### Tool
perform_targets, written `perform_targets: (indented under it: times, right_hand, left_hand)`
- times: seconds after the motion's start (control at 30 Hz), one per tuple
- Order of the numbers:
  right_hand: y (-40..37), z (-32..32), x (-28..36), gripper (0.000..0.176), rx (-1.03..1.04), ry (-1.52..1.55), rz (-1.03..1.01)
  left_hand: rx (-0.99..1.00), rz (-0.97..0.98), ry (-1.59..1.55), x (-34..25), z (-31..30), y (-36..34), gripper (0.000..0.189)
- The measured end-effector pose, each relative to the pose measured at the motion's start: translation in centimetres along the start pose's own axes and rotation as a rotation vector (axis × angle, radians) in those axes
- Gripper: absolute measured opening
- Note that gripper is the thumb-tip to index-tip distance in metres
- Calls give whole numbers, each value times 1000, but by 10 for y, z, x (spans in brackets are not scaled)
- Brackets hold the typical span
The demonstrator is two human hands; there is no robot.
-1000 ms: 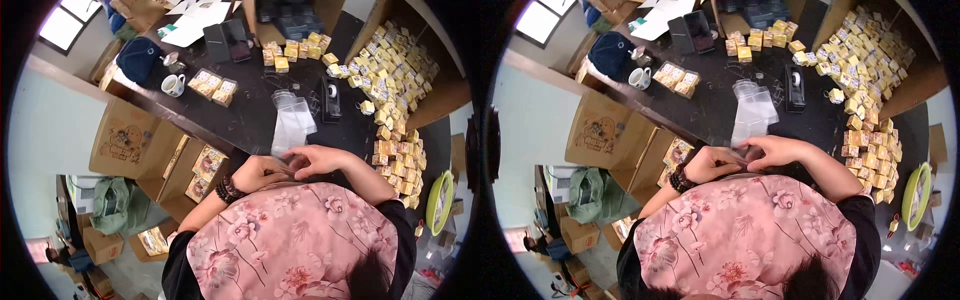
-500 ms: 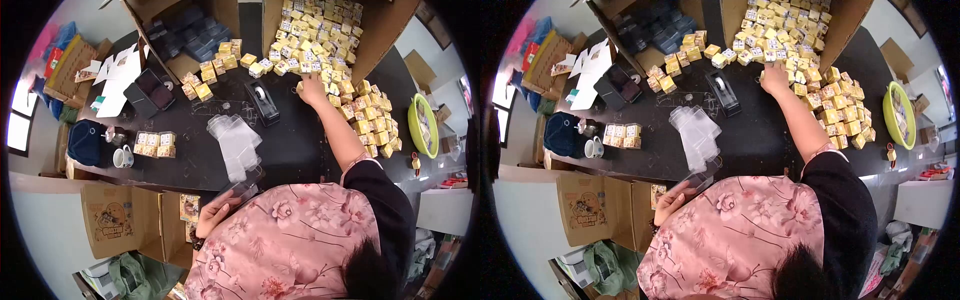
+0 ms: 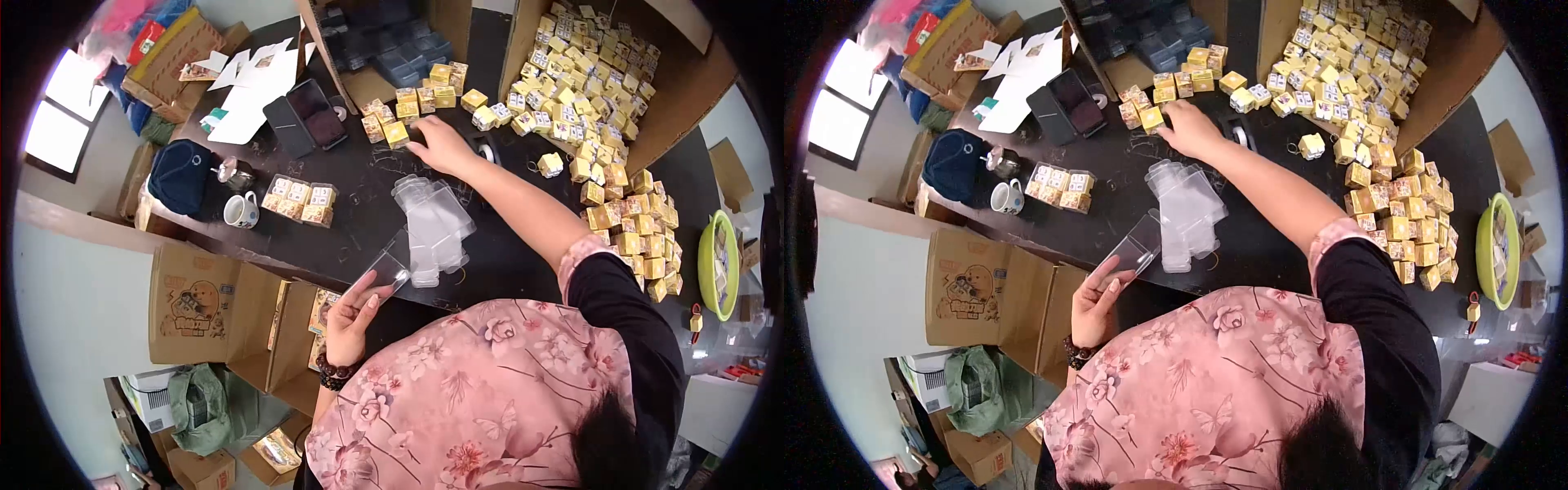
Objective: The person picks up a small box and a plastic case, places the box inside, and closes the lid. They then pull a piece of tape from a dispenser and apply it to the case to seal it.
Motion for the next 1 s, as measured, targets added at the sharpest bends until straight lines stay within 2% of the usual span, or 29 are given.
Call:
perform_targets:
  times: [0.07, 0.13, 0.27, 0.33, 0.4, 0.43, 0.47, 0.53, 0.6, 0.67, 0.7, 0.77, 0.8, 0.83, 0.87, 0.9, 1.0]
  right_hand:
    - [17, 43, -16, 59, -14, -159, 198]
    - [26, 66, -23, 70, -53, -182, 240]
    - [18, 87, -31, 66, 69, -186, 308]
    - [-5, 64, 21, 61, 199, 312, 345]
    - [-45, 45, 104, 56, 424, 1031, 410]
    - [-65, 31, 140, 55, 434, 1114, 320]
    - [-80, 16, 170, 56, 436, 1199, 229]
    - [-108, 3, 208, 59, 575, 1100, 118]
    - [-129, 4, 226, 53, 675, 1235, 175]
    - [-127, -1, 229, 43, 626, 1480, 287]
    - [-136, 9, 227, 35, 715, 1689, 574]
    - [-146, 18, 222, 33, 719, 1623, 681]
    - [-151, 17, 231, 34, 822, 1690, 697]
    - [-157, 17, 232, 41, 851, 1618, 718]
    - [-157, 13, 238, 51, 794, 1577, 717]
    - [-159, 11, 245, 56, 848, 1577, 681]
    - [-163, 10, 239, 67, 934, 1536, 606]
  left_hand:
    - [-14, 28, 39, -2, -3, -3, 44]
    - [-62, 41, 47, -8, -12, -9, 45]
    - [-182, 101, -50, -20, -42, -14, 47]
    - [-284, 119, -20, -24, -55, -12, 49]
    - [-331, 144, -24, -26, -59, -3, 55]
    - [-352, 153, -8, -29, -59, 2, 57]
    - [-353, 146, 41, -37, -53, 4, 67]
    - [-315, 343, 66, -57, -43, 5, 76]
    - [-316, 442, -4, -66, -39, 2, 86]
    - [-348, 508, 56, -79, -39, -8, 91]
    - [-395, 541, 143, -76, -43, -13, 93]
    - [-399, 545, 128, -77, -40, -20, 91]
    - [-383, 591, 250, -75, -41, -25, 87]
    - [-365, 572, 161, -72, -42, -25, 83]
    - [-386, 570, 235, -70, -45, -30, 79]
    - [-372, 567, 166, -66, -47, -30, 76]
    - [-364, 537, 231, -65, -46, -34, 70]
Point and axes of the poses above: each hand's wrist, its own y-axis towards the middle knuckle, its own z-axis out of the palm, x = y × z, the point moved 10 cm from there along y, towards the middle knuckle, and after that the axes turned 14 degrees about -x, right-handed, at the moved point
